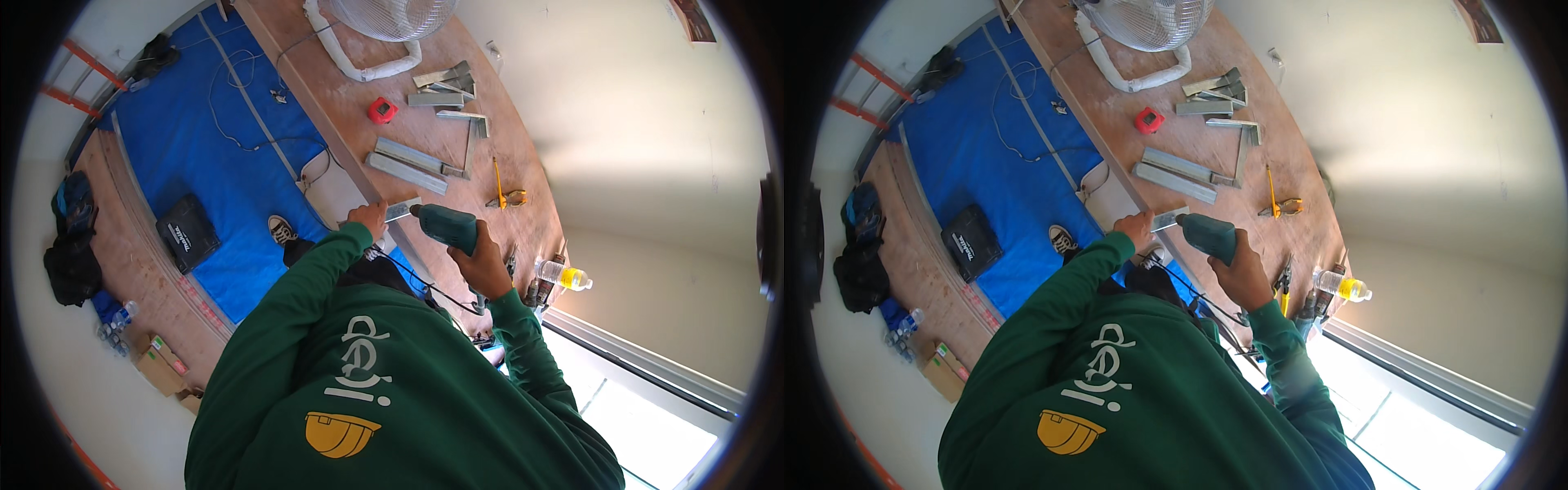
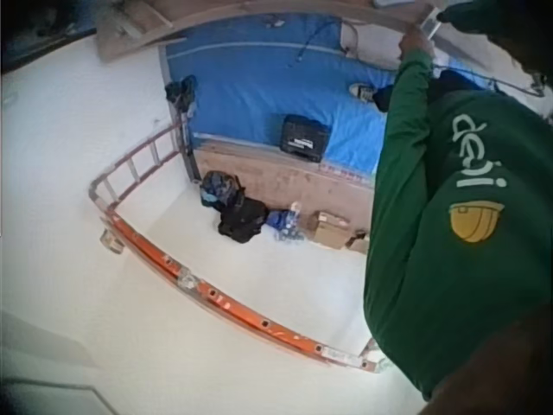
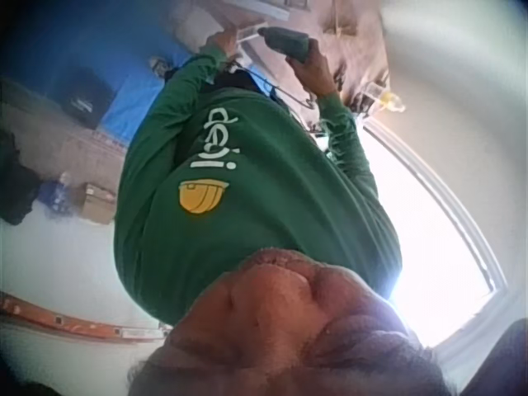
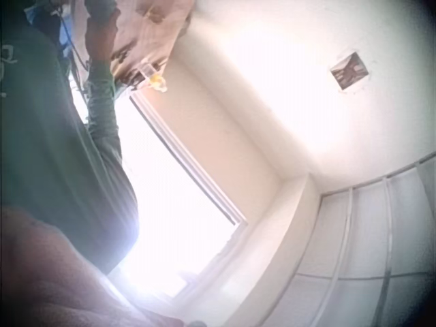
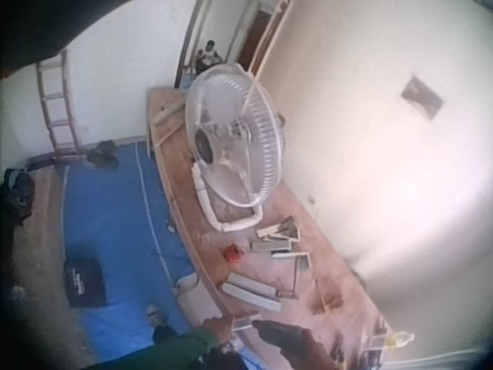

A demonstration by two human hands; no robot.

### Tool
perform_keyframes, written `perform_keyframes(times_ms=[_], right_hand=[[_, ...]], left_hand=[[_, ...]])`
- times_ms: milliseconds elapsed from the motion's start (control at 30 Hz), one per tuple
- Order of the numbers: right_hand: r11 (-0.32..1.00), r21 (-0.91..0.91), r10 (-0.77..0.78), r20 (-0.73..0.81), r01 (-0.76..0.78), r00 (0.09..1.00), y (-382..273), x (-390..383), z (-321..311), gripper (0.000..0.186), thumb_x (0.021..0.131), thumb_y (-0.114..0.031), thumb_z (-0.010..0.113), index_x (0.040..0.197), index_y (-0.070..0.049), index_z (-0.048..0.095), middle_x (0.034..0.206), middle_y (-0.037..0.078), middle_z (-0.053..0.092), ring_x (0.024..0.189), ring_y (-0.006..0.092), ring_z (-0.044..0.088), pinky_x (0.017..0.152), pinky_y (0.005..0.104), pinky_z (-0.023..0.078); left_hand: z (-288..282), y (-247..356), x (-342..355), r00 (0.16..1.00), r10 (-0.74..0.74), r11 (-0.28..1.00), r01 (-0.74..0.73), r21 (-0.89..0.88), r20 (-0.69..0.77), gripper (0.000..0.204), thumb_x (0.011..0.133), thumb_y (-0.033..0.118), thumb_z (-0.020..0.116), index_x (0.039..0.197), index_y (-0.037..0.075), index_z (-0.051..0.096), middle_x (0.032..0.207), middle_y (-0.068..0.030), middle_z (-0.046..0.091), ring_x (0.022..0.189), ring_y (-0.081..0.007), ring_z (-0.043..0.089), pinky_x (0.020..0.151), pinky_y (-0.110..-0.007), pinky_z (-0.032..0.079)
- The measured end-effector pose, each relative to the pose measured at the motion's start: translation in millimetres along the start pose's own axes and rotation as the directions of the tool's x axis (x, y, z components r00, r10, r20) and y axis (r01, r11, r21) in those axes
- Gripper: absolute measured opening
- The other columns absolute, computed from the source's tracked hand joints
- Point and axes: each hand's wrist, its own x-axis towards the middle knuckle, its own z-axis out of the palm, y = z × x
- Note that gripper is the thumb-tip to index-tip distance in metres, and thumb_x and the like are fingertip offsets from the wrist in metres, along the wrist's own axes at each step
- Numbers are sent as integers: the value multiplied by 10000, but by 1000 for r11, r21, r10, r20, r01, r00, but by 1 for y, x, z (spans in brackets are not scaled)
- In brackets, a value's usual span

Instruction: The person measures and marks metal channels with a pencil, then cuts them using tin snips. They also use a power drill to make holes in the cut pieces and place the finished pieces on a workbench.

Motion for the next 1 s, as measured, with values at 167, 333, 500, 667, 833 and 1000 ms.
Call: perform_keyframes(times_ms=[167, 333, 500, 667, 833, 1000], right_hand=[[990, -125, -64, 54, 71, 996, -9, 13, -7, 525, 912, -188, 755, 1300, -9, 450, 1034, 371, 712, 1012, 566, 689, 865, 615, 549], [965, -249, -46, 142, 80, 989, -29, 28, -13, 505, 906, -193, 761, 1265, -12, 455, 1019, 367, 710, 981, 565, 693, 848, 631, 540], [963, -263, -25, 141, 62, 990, -30, 34, -15, 505, 908, -192, 760, 1265, -9, 455, 1028, 367, 710, 980, 566, 694, 854, 623, 544], [964, -259, -26, 149, 65, 988, -30, 36, -18, 486, 915, -192, 753, 1258, -17, 455, 1026, 368, 708, 974, 564, 694, 849, 621, 546], [957, -288, 23, 183, 32, 983, -47, 26, -9, 452, 928, -179, 730, 1251, -33, 449, 1002, 359, 702, 959, 573, 684, 826, 625, 542], [954, -258, -104, 195, 153, 975, -43, 14, -3, 423, 933, -103, 710, 1258, -32, 447, 1060, 344, 693, 984, 565, 681, 827, 619, 536]], left_hand=[[-3, 1, 0, 1000, -1, 1000, 1, 5, 20, 537, 926, 388, 762, 1296, 82, 522, 1168, -143, 719, 1026, -369, 743, 863, -522, 598], [-7, 3, -4, 1000, 2, 1000, -1, -9, 21, 550, 935, 385, 752, 1326, 74, 523, 1166, -146, 724, 1028, -372, 743, 848, -533, 596], [-4, 6, -6, 1000, -15, 998, 15, -55, -3, 505, 937, 374, 763, 1300, 93, 552, 1123, -132, 738, 1020, -359, 748, 833, -526, 595], [0, 8, -5, 999, -31, 998, 29, -58, -26, 461, 933, 352, 771, 1265, 102, 569, 1096, -116, 739, 1006, -342, 750, 815, -523, 589], [4, 8, -5, 997, -30, 999, 28, -35, -65, 442, 933, 331, 767, 1256, 101, 572, 1076, -111, 735, 984, -333, 749, 786, -519, 581], [6, 8, -5, 999, -43, 997, 42, -60, -20, 574, 909, 321, 784, 1369, 91, 529, 1097, -110, 706, 991, -340, 729, 807, -539, 566]])
